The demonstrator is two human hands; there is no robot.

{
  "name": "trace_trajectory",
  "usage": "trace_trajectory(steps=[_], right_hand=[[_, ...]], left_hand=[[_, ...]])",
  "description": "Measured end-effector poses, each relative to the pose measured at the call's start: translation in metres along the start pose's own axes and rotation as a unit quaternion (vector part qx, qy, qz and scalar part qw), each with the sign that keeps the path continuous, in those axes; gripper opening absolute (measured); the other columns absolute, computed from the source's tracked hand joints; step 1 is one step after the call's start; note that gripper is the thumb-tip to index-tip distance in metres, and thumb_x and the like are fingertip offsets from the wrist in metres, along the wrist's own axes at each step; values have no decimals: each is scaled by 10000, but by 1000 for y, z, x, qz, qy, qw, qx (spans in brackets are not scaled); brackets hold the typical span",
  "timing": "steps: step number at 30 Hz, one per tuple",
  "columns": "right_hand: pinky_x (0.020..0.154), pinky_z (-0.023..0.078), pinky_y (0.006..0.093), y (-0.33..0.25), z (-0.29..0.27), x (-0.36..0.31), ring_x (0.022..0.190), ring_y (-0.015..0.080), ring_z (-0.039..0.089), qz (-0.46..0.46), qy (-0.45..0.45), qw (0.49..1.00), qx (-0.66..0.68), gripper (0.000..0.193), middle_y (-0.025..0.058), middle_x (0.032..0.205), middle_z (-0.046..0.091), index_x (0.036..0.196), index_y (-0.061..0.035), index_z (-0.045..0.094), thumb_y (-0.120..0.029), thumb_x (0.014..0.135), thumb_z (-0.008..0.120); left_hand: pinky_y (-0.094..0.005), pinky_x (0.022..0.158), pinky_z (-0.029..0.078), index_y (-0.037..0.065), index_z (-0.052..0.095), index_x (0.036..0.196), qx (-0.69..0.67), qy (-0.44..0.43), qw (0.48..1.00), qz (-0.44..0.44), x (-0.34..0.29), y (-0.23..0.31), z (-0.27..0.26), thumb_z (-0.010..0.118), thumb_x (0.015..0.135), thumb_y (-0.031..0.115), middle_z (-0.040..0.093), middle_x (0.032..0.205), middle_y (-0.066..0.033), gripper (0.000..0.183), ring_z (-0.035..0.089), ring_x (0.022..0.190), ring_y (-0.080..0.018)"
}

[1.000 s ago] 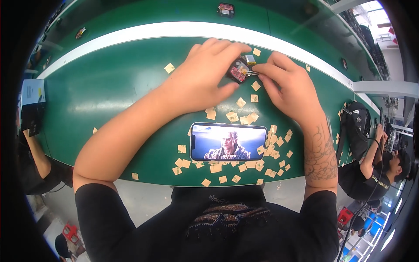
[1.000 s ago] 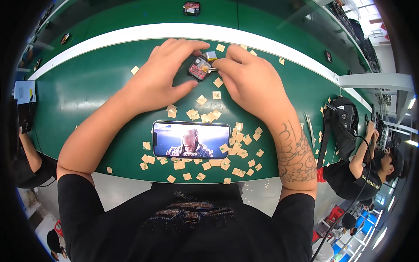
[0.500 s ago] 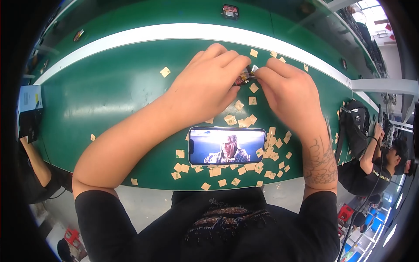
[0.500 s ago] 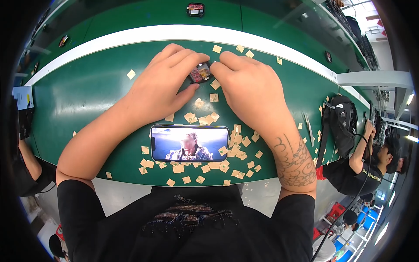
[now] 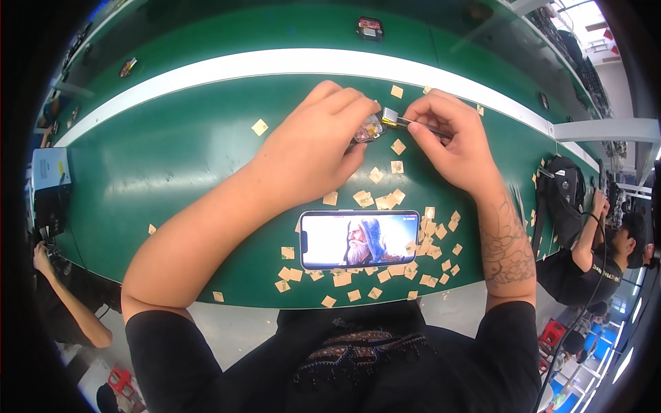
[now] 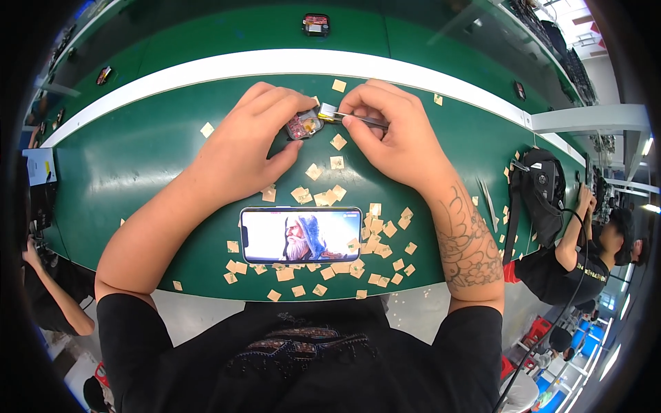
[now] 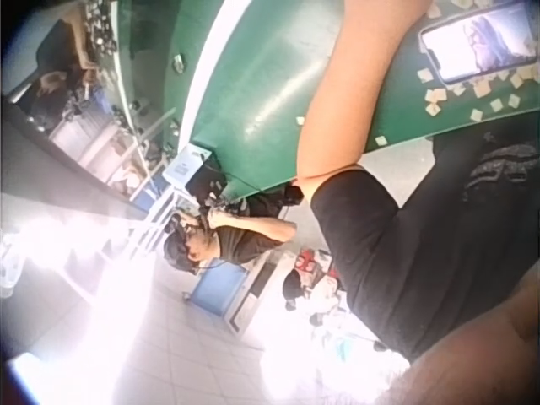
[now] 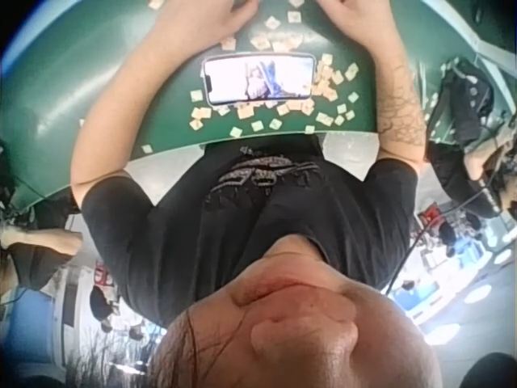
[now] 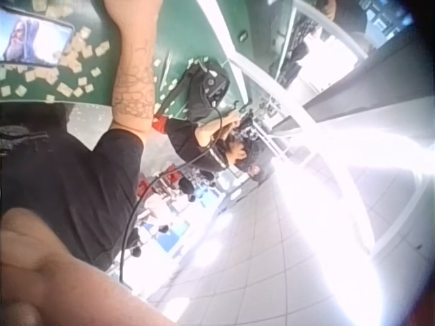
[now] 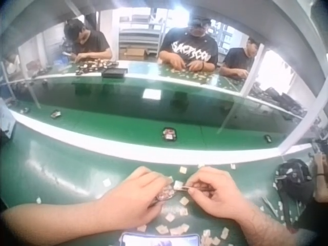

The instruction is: Assembling small electronic components at a factory workbench using hands and tweezers.

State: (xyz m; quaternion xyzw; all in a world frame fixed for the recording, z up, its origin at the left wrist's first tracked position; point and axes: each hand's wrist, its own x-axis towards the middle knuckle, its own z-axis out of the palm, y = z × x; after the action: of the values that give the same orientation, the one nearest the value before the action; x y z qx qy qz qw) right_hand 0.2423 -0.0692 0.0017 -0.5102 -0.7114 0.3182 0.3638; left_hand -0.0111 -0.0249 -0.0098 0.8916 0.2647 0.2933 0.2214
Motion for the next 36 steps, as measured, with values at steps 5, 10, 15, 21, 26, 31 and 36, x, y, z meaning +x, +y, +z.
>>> trace_trajectory(steps=[5,10,15,21,26,31,36], right_hand=[[712,555,365,-20,2,0,798,262,673,-36,-39,992,-115,142,102,952,634,1078,-18,719,-8,937,732],[701,556,400,-29,6,-6,793,295,671,-95,-23,970,-222,175,95,935,602,1105,-29,717,-13,931,718],[730,583,424,-43,11,-8,861,299,688,-100,-19,932,-347,223,76,914,578,1060,-73,698,-29,844,734],[664,530,416,-40,25,-5,771,333,641,-102,13,942,-319,111,102,898,576,1008,-34,698,-18,915,755],[660,538,389,-26,30,-6,759,280,668,-36,34,980,-193,113,95,912,610,1035,-33,696,11,938,731],[627,513,349,-22,17,0,731,238,643,-6,30,997,-72,124,84,907,615,1038,-29,697,42,938,711],[616,503,335,-19,-3,2,724,219,627,-42,-98,989,-102,95,82,887,597,1025,-15,681,3,937,714]], left_hand=[[-430,997,549,31,656,1307,-29,-17,999,0,0,-3,-5,789,815,-53,679,1216,-137,517,628,1138,-351],[-436,986,541,43,644,1339,-44,-11,999,-17,0,0,-7,800,818,-41,666,1176,-137,551,623,1126,-354],[-440,970,533,51,633,1362,-33,-19,999,-20,0,2,-7,802,819,-35,650,1134,-139,574,616,1109,-358],[-439,983,534,49,635,1342,-23,-24,999,-18,0,3,-9,795,829,-30,664,1158,-140,543,624,1124,-359],[-428,1021,538,38,639,1319,-33,-43,998,-40,2,2,-14,801,836,-20,689,1237,-138,513,637,1169,-358],[-433,1023,538,37,640,1307,-29,-38,998,-43,0,1,-14,804,840,-13,691,1243,-131,497,638,1175,-352],[-432,1029,539,37,638,1309,-33,-35,998,-43,-1,-2,-14,810,842,-6,692,1262,-127,500,636,1183,-349]])
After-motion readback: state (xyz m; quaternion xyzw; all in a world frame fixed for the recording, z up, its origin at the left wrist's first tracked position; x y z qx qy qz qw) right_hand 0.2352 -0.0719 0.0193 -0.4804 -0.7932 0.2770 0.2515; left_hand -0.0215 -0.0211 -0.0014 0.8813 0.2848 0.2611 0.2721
